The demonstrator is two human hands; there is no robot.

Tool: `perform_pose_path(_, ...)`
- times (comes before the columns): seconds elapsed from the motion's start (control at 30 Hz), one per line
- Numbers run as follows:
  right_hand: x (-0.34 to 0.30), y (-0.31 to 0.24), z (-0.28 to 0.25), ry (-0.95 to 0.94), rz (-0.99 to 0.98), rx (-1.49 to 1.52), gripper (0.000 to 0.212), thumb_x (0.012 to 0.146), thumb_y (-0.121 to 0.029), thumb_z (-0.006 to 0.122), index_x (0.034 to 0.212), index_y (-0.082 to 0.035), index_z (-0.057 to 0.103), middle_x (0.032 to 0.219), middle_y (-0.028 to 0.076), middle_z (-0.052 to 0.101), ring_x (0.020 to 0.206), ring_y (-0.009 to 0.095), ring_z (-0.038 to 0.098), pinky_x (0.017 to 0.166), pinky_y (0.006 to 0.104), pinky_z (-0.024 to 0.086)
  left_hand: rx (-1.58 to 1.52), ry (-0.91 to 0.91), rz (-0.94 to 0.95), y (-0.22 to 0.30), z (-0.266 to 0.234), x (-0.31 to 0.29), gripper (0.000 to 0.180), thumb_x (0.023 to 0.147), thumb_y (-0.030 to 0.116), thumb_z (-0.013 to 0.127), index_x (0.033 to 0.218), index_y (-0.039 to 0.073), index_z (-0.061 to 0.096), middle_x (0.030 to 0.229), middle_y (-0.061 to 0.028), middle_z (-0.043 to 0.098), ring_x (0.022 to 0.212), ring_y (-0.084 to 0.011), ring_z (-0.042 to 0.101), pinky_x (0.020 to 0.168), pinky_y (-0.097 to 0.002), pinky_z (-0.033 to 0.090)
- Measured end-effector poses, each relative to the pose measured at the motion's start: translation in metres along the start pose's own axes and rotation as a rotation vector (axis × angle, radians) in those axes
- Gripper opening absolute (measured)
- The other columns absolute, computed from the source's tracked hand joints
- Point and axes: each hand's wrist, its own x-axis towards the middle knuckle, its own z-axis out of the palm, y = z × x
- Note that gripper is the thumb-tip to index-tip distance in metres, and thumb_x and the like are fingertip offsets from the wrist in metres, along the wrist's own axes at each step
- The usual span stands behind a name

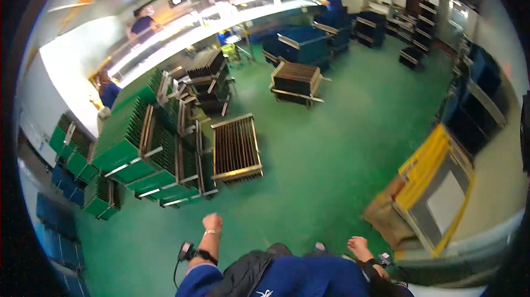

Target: Placing and aligning multiple layers of thin solar or electronic sheets on a production workstation table.

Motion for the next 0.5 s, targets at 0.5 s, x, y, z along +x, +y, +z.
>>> perform_pose_path(0.5, 0.261, -0.413, 0.298, -0.102, -0.316, -0.523, 0.029, 0.079, -0.002, 0.062, 0.107, -0.006, 0.058, 0.083, 0.008, 0.064, 0.067, 0.018, 0.063, 0.059, 0.0337, 0.053, -0.603, -0.243, -0.290, 0.333, 0.261, 0.275, 0.020, 0.082, 0.010, 0.063, 0.099, -0.001, 0.064, 0.080, -0.0101, 0.066, 0.065, -0.0137, 0.062, 0.054, -0.0271, 0.050)
